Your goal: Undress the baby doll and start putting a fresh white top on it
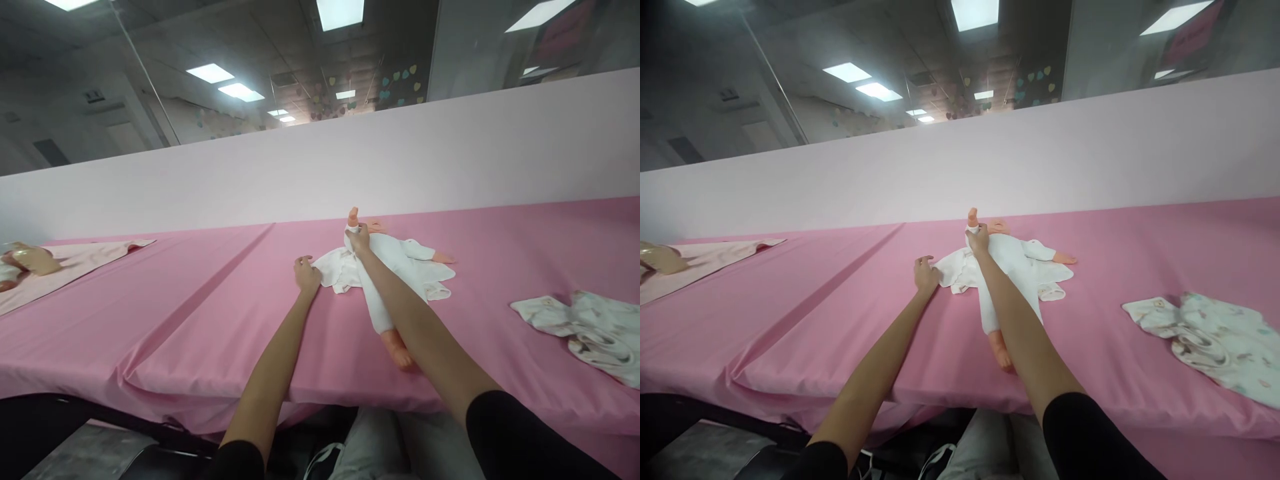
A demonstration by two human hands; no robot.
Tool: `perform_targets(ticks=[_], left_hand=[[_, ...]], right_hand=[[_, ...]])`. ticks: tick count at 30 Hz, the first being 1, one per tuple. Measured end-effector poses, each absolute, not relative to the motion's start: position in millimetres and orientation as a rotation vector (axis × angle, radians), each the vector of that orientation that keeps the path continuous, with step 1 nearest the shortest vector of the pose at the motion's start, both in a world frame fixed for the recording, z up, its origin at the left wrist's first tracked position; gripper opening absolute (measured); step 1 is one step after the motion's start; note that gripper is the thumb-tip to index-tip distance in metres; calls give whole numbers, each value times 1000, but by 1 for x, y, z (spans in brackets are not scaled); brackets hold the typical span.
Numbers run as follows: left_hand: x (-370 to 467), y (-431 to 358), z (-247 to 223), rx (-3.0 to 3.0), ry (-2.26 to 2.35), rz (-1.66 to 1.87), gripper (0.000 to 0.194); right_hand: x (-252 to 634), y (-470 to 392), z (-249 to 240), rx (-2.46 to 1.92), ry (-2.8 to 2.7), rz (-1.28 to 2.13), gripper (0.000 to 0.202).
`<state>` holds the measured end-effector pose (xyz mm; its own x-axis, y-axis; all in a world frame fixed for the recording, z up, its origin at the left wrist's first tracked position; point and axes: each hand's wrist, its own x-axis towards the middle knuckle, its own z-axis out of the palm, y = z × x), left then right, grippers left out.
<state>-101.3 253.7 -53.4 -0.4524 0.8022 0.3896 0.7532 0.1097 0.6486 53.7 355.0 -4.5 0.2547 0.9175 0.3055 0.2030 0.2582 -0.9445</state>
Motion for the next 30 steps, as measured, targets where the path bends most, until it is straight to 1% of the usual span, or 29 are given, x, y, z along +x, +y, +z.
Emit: perform_targets(ticks=[3, 5, 8, 10, 11, 14, 16, 18, 21, 24, 28, 30], left_hand=[[-89, 269, -52, 1876, 2334, 1140, 34], [-81, 283, -53, 1914, 2310, 1011, 32], [-69, 306, -53, 1858, 2283, 889, 38], [-62, 317, -51, 1734, 2307, 884, 44], [-58, 321, -49, 1662, 2307, 883, 42], [-51, 327, -40, 1519, 2238, 882, 27], [-52, 328, -32, 1510, 2193, 907, 20], [-59, 328, -20, 1506, 2173, 958, 19], [-75, 329, 4, 1528, 2150, 1015, 20], [-84, 332, 28, 1518, 2145, 991, 25], [-79, 336, 48, 1481, 2119, 1018, 24], [-76, 336, 52, 1466, 2077, 1057, 22]], right_hand=[[49, 355, -9, -1215, -1223, 714, 43], [48, 357, -11, -1196, -1209, 737, 46], [47, 359, -14, -1134, -1206, 786, 47], [48, 361, -17, -1099, -1219, 811, 47], [48, 361, -18, -1089, -1224, 824, 47], [51, 362, -21, -1072, -1224, 862, 49], [53, 360, -21, -1059, -1234, 876, 51], [55, 355, -21, -1049, -1267, 880, 51], [55, 346, -20, -1046, -1374, 871, 47], [50, 333, -20, -1101, -1584, 718, 42], [39, 312, -22, -1220, -1912, 249, 37], [35, 303, -22, -1322, -2020, 108, 37]])
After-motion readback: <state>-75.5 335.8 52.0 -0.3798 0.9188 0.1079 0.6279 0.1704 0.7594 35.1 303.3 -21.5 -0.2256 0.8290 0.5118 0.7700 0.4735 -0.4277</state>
